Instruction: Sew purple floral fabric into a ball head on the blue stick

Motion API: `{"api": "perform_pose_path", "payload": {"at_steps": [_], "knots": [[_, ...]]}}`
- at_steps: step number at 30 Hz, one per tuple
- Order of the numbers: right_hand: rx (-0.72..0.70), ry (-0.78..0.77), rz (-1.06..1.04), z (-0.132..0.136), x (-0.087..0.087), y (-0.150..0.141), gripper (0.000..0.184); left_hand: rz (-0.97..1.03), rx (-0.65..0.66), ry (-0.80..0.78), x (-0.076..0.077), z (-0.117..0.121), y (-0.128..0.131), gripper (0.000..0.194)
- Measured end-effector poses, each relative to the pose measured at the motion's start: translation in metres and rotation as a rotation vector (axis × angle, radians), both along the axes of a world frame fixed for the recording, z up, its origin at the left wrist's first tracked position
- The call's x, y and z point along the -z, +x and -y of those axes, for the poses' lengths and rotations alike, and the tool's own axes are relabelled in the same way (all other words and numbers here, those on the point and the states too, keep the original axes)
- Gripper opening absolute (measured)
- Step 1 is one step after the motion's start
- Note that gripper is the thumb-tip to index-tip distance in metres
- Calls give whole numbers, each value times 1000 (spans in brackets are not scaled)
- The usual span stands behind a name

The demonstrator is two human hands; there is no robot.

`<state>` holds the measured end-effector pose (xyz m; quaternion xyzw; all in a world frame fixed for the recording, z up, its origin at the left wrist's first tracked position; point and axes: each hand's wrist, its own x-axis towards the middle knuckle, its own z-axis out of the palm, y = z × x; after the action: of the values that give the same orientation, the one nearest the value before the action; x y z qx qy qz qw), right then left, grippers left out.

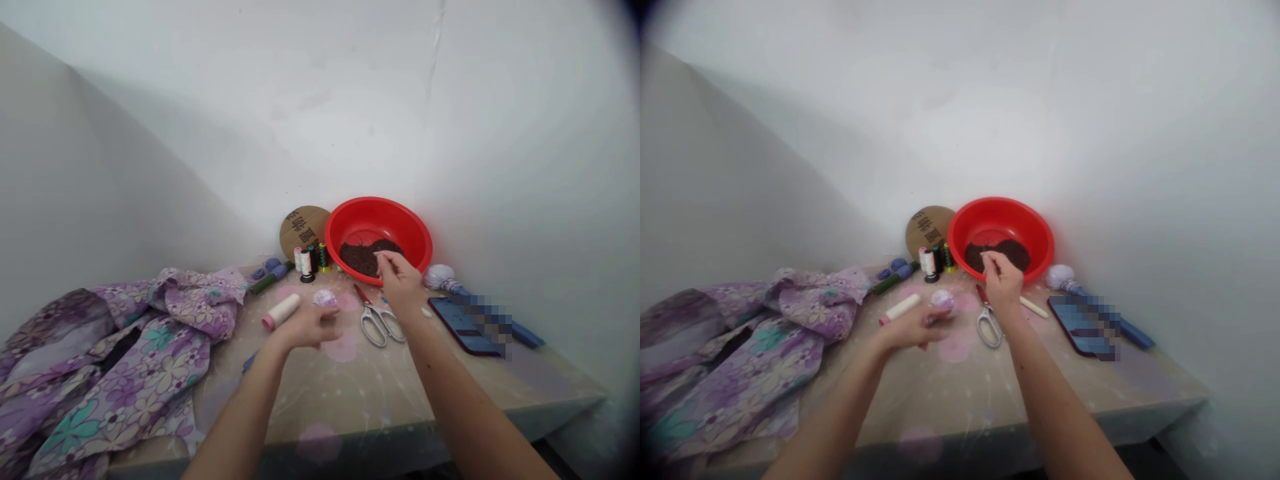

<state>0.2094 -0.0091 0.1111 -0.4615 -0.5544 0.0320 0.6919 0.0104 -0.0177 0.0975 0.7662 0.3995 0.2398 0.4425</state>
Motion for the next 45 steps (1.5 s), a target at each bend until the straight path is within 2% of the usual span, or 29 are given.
{"api": "perform_pose_path", "payload": {"at_steps": [2,6,9,11,13,16,23,28,36,38,41,43,45], "knots": [[-47,-104,73,-6,17,-6,27,-111,-123,29,8,-10,-15,22],[-73,-292,294,-16,51,-28,20,-156,-350,158,21,-30,-33,32],[-64,-415,403,-21,69,-46,17,-142,-526,359,37,-40,-36,21],[-75,-447,469,-23,78,-56,17,-109,-606,431,50,-44,-35,17],[-84,-459,514,-26,85,-62,19,-90,-614,454,62,-47,-32,22],[-65,-464,516,-34,92,-67,22,-122,-538,513,73,-50,-23,23],[-23,-474,470,-57,91,-72,24,-337,-469,690,79,-57,-6,16],[-56,-488,450,-69,95,-77,24,-350,-467,722,84,-64,-10,18],[-70,-478,420,-79,97,-79,24,-215,-429,670,85,-71,-13,16],[-81,-463,379,-81,98,-79,23,-78,-488,584,83,-75,-15,9],[-116,-440,309,-84,103,-79,22,222,-606,345,72,-78,-23,18],[-143,-426,260,-87,106,-78,21,330,-532,204,58,-73,-33,21],[-167,-415,212,-90,110,-78,22,380,-301,64,40,-60,-44,21]]}}
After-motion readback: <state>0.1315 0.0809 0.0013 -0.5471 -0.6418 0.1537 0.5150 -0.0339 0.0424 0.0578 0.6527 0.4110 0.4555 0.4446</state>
